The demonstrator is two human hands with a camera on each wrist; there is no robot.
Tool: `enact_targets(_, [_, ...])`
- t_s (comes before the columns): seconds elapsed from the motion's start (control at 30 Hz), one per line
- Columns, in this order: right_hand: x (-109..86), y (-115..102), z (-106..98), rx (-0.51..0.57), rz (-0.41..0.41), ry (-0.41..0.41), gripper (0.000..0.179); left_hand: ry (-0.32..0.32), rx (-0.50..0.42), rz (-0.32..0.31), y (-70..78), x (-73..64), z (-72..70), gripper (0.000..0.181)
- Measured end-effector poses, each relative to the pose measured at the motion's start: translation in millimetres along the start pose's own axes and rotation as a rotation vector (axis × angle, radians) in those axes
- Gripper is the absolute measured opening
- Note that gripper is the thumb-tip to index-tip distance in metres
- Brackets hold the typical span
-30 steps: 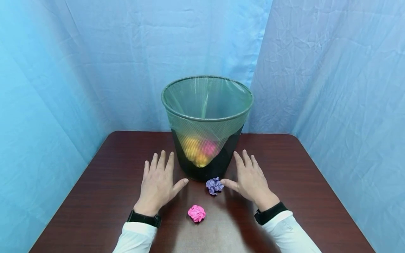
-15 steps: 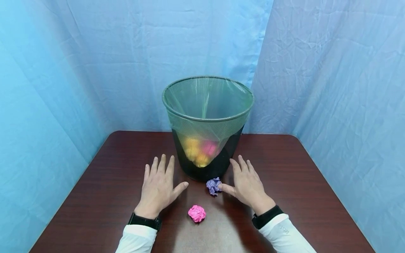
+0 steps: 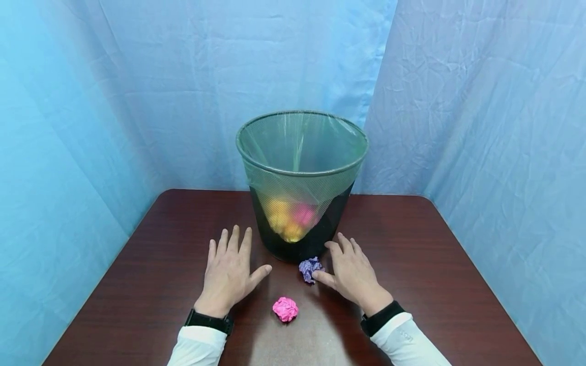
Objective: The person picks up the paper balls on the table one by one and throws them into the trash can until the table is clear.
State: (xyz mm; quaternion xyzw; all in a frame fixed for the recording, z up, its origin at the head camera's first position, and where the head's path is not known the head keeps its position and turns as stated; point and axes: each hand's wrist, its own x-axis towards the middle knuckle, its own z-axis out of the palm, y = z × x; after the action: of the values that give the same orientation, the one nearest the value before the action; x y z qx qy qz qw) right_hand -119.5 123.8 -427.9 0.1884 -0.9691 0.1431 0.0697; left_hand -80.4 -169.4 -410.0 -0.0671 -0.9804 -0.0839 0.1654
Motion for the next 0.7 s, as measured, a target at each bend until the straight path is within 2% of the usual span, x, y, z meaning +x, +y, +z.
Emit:
enact_targets(0.33, [-0.6, -7, 9, -0.026, -0.045, -0.025, 0.064, -0.008, -0.008, -0.005, 0.6, -1.2, 1.3, 0.099])
enact_targets(0.7, [0.0, -14, 15, -0.053, -0.092, -0.088, 0.056, -0.015, -0.007, -0.012, 1.2, -2.1, 1.4, 0.099])
